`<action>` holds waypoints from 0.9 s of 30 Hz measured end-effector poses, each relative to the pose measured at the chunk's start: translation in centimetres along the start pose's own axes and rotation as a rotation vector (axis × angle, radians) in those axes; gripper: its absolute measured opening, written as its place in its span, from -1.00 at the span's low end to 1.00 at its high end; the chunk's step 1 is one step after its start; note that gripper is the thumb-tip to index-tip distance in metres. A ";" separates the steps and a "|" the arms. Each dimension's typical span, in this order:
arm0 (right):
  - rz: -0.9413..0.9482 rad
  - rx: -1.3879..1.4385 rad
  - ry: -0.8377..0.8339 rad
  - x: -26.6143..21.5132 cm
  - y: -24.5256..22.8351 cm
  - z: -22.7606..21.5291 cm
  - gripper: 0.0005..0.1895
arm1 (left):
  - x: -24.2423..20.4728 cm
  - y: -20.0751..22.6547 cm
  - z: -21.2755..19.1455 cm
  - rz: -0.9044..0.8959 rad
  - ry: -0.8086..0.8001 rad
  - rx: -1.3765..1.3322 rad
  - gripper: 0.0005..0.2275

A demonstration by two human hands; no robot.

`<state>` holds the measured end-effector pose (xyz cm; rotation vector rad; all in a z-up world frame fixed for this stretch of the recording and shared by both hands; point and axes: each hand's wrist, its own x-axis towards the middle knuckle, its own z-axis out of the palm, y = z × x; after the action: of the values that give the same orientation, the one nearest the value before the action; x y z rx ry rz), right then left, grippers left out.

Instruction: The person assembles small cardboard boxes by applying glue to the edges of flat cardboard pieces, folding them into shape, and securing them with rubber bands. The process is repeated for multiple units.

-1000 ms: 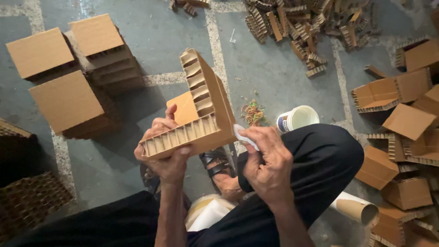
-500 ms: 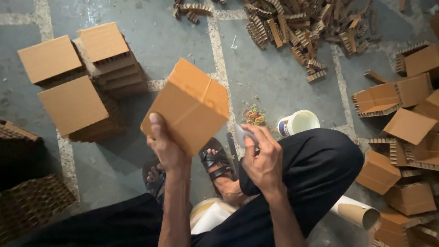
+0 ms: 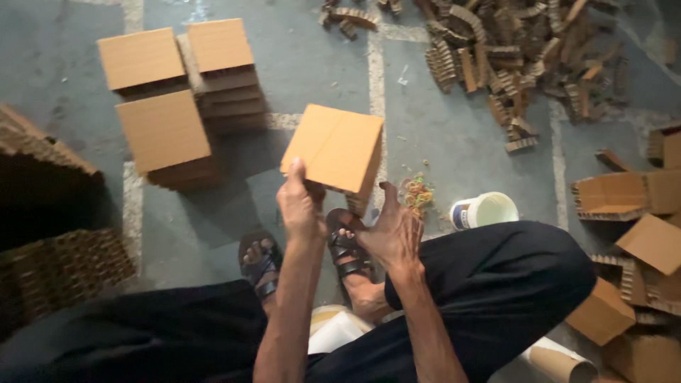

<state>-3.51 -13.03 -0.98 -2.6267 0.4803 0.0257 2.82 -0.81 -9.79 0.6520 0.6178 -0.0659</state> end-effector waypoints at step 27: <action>-0.305 1.411 0.383 -0.3 13.3 -17.0 -0.63 | 6.6 17.1 -2.3 0.789 0.108 1.025 -0.66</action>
<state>-9.35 -31.65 8.32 -1.2604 0.0920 -0.6640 11.27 15.12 -5.53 1.8641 0.3581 0.4211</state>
